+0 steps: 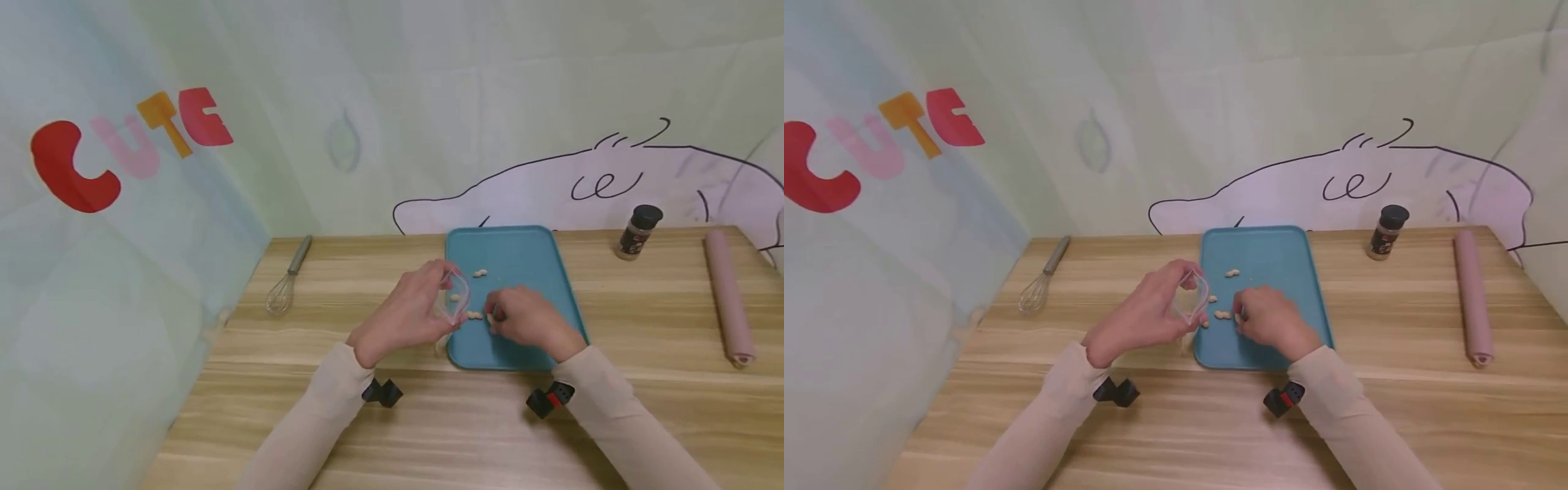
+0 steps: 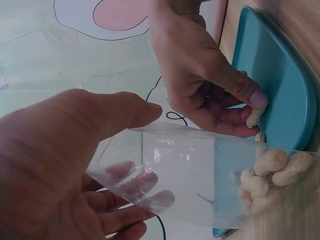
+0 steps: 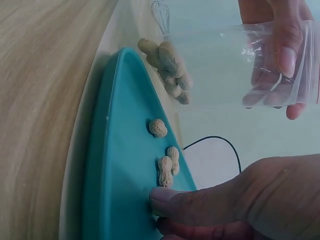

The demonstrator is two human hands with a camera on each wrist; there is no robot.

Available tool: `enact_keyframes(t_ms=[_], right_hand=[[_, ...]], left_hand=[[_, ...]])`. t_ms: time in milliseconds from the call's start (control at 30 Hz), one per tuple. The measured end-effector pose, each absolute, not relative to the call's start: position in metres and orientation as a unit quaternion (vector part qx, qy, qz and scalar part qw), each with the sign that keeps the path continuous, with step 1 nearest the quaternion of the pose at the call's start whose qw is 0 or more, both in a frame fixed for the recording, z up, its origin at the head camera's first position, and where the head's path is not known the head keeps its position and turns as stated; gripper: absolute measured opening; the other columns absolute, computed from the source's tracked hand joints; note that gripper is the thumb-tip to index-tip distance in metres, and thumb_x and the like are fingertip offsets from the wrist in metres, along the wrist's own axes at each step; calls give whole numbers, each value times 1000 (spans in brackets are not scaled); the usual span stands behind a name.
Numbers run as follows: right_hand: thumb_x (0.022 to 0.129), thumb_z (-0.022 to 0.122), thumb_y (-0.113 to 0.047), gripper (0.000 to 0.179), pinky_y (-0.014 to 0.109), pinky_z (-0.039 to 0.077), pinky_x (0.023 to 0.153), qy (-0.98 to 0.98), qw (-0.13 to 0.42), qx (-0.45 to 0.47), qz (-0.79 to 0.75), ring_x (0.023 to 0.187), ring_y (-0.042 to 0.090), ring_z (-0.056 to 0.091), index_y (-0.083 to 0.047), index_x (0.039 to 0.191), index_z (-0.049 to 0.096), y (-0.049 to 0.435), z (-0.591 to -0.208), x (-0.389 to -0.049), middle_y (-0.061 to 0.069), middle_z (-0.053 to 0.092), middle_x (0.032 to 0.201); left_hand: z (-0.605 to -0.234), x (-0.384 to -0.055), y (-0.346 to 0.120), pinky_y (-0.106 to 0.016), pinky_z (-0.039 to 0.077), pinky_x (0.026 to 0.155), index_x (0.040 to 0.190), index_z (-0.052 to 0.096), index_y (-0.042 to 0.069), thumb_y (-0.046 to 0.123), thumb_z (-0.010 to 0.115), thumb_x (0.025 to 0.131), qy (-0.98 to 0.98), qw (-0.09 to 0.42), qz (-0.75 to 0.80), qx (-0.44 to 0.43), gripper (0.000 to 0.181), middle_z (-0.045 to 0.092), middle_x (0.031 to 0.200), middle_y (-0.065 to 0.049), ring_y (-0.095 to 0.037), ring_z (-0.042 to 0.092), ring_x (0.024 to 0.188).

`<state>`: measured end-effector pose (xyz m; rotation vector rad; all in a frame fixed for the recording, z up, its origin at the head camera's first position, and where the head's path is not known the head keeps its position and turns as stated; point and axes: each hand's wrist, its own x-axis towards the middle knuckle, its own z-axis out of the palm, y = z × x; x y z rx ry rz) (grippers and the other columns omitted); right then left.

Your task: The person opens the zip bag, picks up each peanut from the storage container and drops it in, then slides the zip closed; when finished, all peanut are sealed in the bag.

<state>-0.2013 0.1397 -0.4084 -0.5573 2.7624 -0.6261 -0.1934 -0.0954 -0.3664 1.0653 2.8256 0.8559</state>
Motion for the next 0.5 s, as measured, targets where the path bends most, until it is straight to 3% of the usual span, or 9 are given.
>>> enact_keyframes(t_ms=[300,500], right_hand=[[93,73,-3,10,39,55,72,936,66,-204,-280,82,23,68,-4,103,75,146,-401,-204,12,77,92],[98,75,-9,4,33,53,71,922,41,-205,-325,83,20,66,-8,100,73,151,-383,-198,9,75,93]], left_hand=[[-372,-195,-94,-55,48,111,136,55,8,28,85,92,902,9,273,335,57,66,129,-12,-27,70,122],[-376,-197,-93,-52,50,107,137,54,7,31,81,94,900,17,279,335,56,69,121,-12,-30,69,117]])
